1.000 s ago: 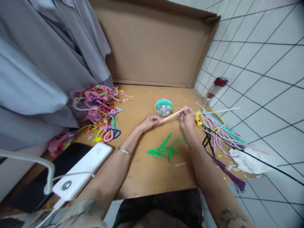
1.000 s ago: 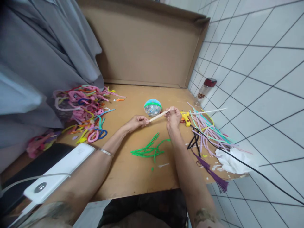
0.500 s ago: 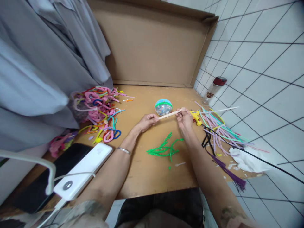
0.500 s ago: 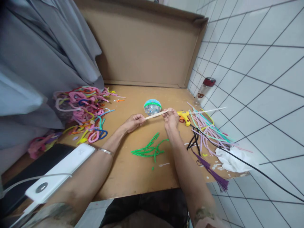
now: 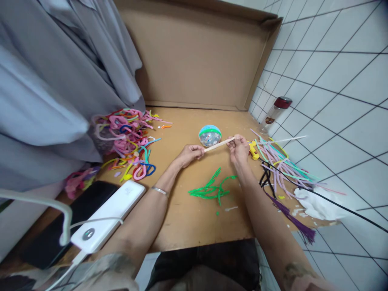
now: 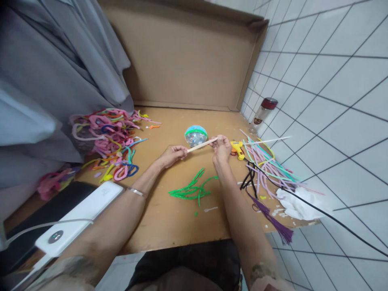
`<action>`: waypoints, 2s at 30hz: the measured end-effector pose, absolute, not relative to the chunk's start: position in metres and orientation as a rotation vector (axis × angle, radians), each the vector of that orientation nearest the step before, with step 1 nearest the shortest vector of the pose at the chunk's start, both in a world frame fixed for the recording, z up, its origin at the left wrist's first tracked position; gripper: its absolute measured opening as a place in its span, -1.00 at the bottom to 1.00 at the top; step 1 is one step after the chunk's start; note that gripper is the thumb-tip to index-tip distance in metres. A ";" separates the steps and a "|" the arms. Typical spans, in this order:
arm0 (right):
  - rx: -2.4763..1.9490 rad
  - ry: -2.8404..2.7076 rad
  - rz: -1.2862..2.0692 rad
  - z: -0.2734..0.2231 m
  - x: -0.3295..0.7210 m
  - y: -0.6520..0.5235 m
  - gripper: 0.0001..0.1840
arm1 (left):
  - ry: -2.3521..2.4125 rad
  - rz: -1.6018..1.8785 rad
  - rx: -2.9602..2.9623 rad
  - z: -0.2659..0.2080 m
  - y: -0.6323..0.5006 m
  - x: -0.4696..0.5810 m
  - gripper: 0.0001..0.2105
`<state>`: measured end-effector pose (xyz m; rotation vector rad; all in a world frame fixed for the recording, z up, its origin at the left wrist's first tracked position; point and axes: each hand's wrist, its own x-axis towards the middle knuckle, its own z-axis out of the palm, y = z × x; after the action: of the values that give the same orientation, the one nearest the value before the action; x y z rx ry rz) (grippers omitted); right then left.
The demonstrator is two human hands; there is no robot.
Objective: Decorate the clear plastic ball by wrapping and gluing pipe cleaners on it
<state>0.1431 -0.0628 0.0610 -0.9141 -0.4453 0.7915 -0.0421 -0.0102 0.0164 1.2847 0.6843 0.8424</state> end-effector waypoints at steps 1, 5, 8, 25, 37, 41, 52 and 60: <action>-0.913 -0.425 0.797 0.061 0.143 -0.063 -0.80 | 0.714 0.854 1.309 0.017 -0.010 -0.041 -0.79; -0.908 -0.420 0.799 0.060 0.144 -0.062 -0.79 | 0.847 0.898 1.359 0.018 -0.010 -0.041 -0.81; -0.904 -0.477 0.811 0.060 0.143 -0.062 -0.78 | 0.846 0.878 1.364 0.018 -0.010 -0.044 -0.82; -1.080 -0.990 0.531 0.039 0.101 -0.065 -0.88 | 0.597 0.961 1.186 0.033 -0.023 -0.018 -0.58; -1.127 -0.859 0.604 0.029 0.104 -0.057 -0.92 | 0.699 1.115 1.096 0.026 -0.040 0.003 -0.58; -1.101 -0.820 0.669 0.030 0.101 -0.058 -0.94 | 0.698 1.086 1.003 0.026 -0.038 0.001 -0.63; -1.101 -0.812 0.750 0.030 0.104 -0.058 -0.77 | 0.608 1.062 0.796 0.024 -0.032 -0.001 -0.69; -1.185 -0.893 0.743 0.031 0.105 -0.060 -0.73 | 0.569 1.039 0.779 0.023 -0.036 0.001 -0.70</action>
<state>0.1048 -0.0599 0.0311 -1.1850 -0.8935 0.7428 0.0006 -0.0359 0.0233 0.7787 0.5687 1.0390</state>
